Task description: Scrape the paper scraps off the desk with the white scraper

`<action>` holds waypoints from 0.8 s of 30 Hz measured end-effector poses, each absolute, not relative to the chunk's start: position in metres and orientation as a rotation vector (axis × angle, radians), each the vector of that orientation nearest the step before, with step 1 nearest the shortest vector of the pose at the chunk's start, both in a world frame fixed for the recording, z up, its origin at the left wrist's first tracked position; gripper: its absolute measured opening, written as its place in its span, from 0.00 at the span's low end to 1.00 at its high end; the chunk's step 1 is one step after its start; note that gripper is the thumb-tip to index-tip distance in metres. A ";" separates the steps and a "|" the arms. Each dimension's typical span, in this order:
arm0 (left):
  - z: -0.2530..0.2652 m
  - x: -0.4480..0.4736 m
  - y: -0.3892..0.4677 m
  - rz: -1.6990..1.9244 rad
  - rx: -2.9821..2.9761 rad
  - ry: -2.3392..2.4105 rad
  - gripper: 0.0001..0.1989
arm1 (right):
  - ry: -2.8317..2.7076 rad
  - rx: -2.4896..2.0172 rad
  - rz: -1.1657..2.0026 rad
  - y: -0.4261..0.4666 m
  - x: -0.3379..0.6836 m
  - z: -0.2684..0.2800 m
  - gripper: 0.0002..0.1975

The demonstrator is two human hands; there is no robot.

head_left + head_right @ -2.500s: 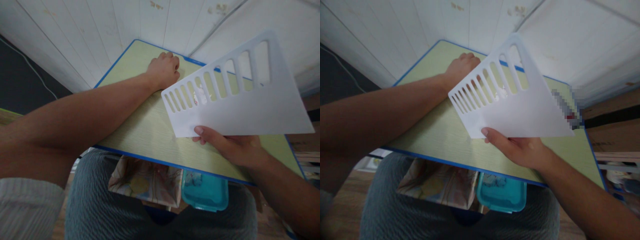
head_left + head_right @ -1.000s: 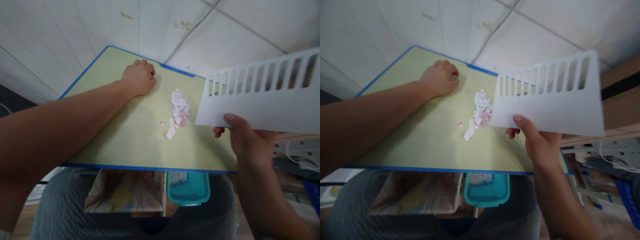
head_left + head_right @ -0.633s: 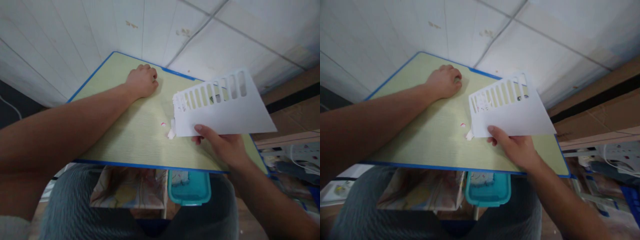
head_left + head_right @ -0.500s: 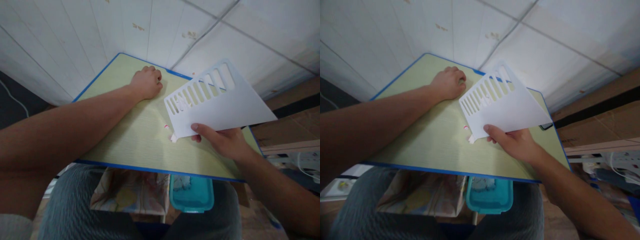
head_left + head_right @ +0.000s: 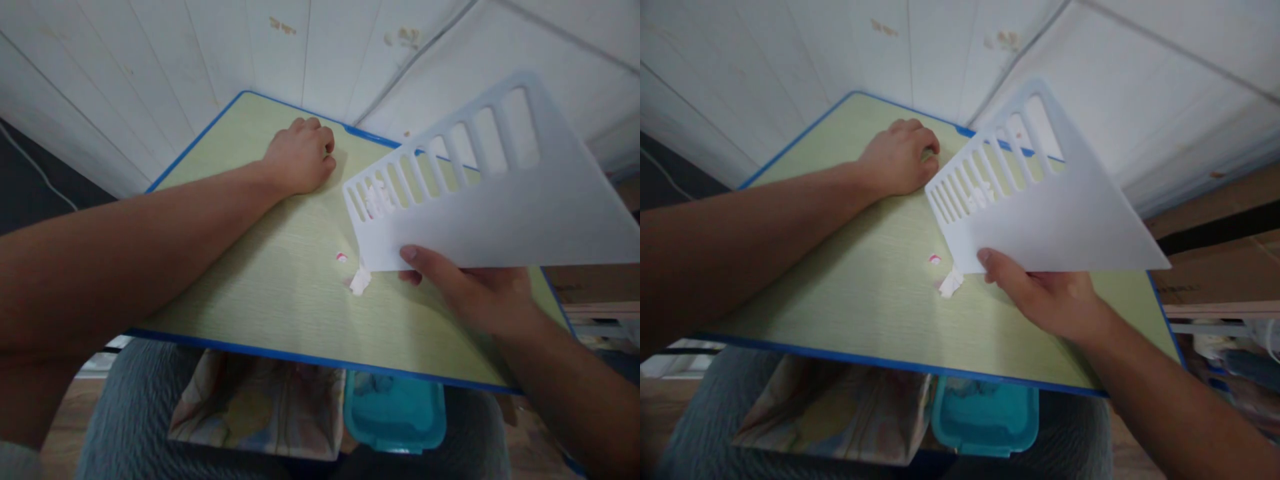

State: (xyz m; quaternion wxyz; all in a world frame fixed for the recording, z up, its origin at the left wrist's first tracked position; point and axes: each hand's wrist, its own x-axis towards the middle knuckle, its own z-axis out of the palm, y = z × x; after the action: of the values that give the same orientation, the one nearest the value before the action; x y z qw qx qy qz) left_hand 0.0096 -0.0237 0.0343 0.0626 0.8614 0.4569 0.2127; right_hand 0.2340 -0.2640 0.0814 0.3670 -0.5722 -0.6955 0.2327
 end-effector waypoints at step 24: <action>0.027 0.008 -0.015 0.695 2.514 1.320 0.31 | -1.775 -1.485 0.669 -0.259 0.231 0.082 0.24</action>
State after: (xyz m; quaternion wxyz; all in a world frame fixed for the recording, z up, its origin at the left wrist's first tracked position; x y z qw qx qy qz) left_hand 0.0084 -0.0148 0.0267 0.1090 0.8549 0.4488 0.2362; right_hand 0.2313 -0.2590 0.0823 0.3579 -0.5756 -0.6880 0.2594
